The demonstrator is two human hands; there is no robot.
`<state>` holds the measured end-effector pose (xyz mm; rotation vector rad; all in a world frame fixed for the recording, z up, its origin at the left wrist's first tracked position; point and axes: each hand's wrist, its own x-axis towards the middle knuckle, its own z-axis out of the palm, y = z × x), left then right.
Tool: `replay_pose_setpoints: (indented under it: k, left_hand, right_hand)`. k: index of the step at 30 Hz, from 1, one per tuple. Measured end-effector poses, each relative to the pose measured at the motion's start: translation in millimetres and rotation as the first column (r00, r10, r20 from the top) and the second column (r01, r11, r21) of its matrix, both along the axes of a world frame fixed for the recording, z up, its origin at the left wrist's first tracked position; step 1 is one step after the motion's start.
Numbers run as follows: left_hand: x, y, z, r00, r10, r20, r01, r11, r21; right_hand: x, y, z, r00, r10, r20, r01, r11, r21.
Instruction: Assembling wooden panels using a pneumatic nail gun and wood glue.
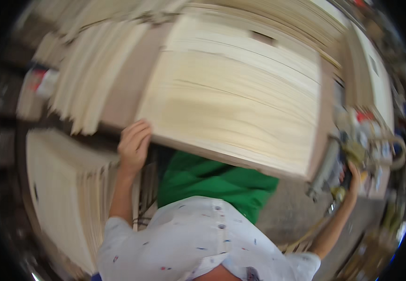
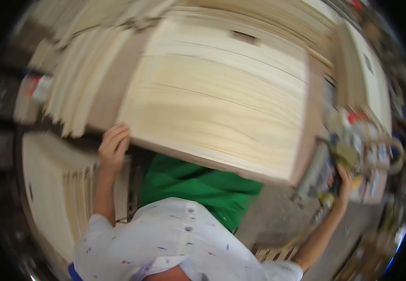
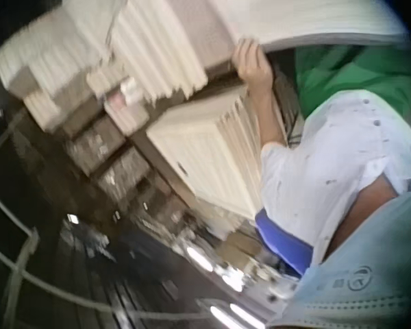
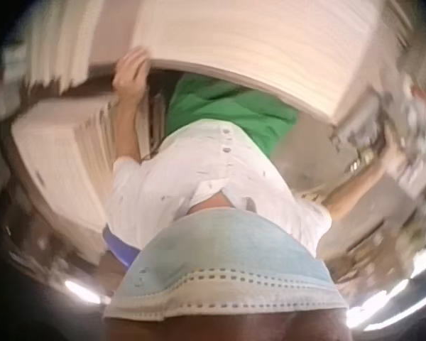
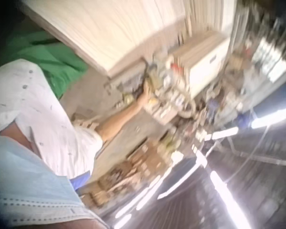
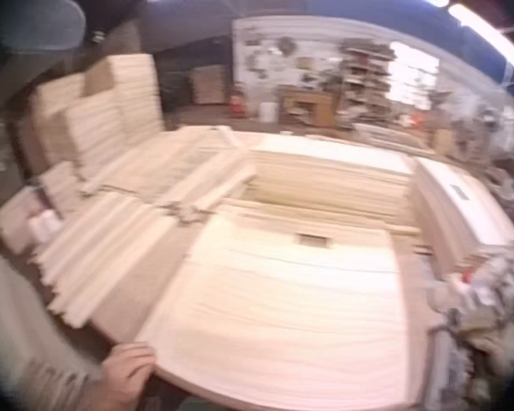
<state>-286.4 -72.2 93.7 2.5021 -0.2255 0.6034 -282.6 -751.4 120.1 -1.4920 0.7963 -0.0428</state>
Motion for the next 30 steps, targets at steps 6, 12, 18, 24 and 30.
replay_pose_setpoints:
  k: [6, 12, 18, 24, 30]
  left_hand:
    - [66, 30, 12, 0.934, 0.353, -0.058, -0.357, 0.932, -0.069]
    - [166, 83, -7, 0.898, 0.406, 0.170, -0.438, 0.862, 0.255]
    - [274, 54, 2, 0.969, 0.197, 0.150, -0.234, 0.928, 0.290]
    - [375, 7, 14, 0.972, 0.230, 0.050, -0.223, 0.834, 0.505]
    - [410, 21, 8, 0.948, 0.318, 0.032, -0.261, 0.716, 0.648]
  right_hand:
    - [12, -29, -36, 0.981, 0.189, -0.038, -0.193, 0.956, -0.219]
    - [13, 3, -28, 0.976, 0.210, -0.053, -0.214, 0.896, -0.390]
    - [9, 11, -20, 0.928, 0.224, -0.298, -0.373, 0.515, -0.772]
    - [-19, 30, -8, 0.968, 0.039, -0.248, -0.241, 0.412, -0.879]
    - [-77, 50, 11, 1.000, 0.019, -0.014, -0.022, 0.558, -0.830]
